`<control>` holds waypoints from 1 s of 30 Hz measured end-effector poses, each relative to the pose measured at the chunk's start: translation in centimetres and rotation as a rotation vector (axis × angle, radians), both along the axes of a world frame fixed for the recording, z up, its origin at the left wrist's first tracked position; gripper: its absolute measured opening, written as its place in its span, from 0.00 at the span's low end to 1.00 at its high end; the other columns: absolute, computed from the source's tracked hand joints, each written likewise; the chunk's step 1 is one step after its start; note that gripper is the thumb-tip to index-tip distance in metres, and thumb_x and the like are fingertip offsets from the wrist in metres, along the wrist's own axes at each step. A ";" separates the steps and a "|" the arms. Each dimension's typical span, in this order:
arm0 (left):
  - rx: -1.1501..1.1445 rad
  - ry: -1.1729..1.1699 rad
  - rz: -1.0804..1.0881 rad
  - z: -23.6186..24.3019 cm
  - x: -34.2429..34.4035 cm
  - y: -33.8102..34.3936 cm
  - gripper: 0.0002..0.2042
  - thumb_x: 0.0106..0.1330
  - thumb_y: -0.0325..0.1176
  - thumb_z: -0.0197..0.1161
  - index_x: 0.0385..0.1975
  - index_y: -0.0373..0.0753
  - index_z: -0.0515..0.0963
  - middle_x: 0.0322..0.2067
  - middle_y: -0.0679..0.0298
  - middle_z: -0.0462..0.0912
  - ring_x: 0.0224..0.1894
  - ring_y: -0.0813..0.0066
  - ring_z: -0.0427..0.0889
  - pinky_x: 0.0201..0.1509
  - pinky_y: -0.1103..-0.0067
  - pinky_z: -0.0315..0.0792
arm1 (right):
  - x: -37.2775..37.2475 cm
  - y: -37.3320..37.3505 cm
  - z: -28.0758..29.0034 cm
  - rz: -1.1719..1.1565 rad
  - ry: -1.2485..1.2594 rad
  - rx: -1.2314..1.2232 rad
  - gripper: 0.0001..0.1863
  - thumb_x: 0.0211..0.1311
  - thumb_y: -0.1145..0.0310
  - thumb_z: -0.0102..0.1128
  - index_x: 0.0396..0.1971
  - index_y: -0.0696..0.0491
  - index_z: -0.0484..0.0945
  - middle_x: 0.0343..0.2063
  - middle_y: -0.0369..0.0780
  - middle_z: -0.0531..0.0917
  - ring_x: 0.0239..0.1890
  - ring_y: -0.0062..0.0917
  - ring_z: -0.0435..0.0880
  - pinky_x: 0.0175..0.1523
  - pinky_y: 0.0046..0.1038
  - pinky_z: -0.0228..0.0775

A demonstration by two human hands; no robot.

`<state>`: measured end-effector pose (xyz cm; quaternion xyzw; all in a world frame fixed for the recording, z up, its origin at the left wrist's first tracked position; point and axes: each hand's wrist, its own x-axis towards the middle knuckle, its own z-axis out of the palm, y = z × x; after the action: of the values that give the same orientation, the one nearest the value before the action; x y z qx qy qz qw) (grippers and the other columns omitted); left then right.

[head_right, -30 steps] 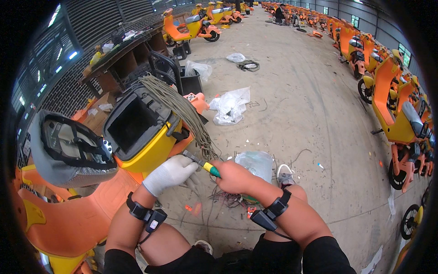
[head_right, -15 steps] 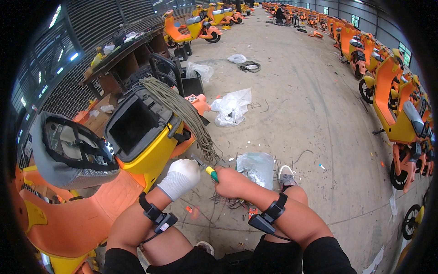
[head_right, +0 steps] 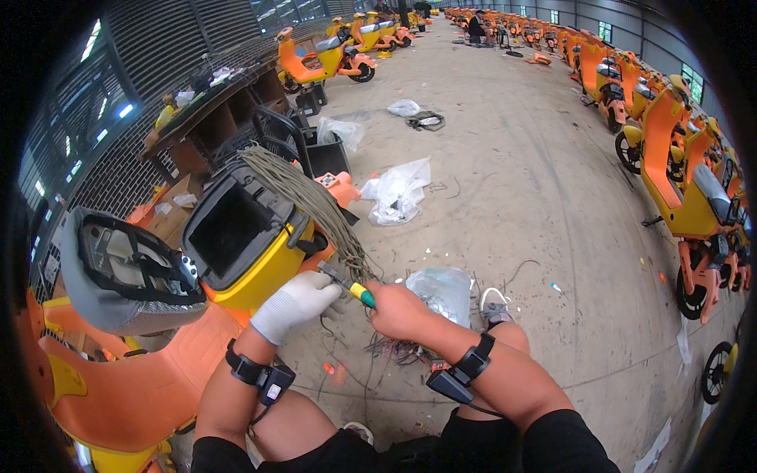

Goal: The person sits on the floor and uses pliers to cut and manipulate a bundle of wires on an orange scooter. They pull wires from a compartment, use the pliers to strip or cut specific wires, and handle the wiring harness by hand.

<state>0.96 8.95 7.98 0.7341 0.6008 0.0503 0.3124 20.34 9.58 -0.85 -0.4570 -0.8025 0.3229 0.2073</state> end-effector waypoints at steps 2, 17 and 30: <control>-0.211 -0.309 0.022 -0.2 -0.9 0.3 0.18 0.69 0.39 0.48 0.39 0.29 0.78 0.32 0.53 0.85 0.34 0.66 0.86 0.41 0.74 0.77 | 0.2 0.1 0.2 0.009 0.052 0.046 0.19 0.49 0.74 0.54 0.45 0.56 0.74 0.27 0.55 0.80 0.34 0.53 0.80 0.41 0.47 0.71; -0.715 -1.322 -0.025 -1.6 -1.6 -1.3 0.23 0.73 0.41 0.44 0.48 0.22 0.74 0.34 0.48 0.84 0.36 0.53 0.85 0.44 0.65 0.79 | 0.5 -0.2 1.5 0.162 0.369 0.136 0.29 0.47 0.79 0.52 0.55 0.54 0.70 0.36 0.50 0.82 0.41 0.50 0.80 0.46 0.42 0.73; -0.011 -0.210 0.003 -0.5 -1.2 -1.1 0.17 0.69 0.38 0.49 0.33 0.30 0.79 0.26 0.52 0.84 0.28 0.61 0.85 0.38 0.72 0.77 | 0.3 0.2 0.1 0.177 0.104 -0.028 0.25 0.51 0.74 0.55 0.54 0.57 0.70 0.33 0.56 0.81 0.38 0.53 0.79 0.44 0.45 0.72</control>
<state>-0.28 7.83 7.50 0.7222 0.5660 0.1240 0.3778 20.69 9.80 -0.71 -0.3695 -0.8233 0.3746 0.2129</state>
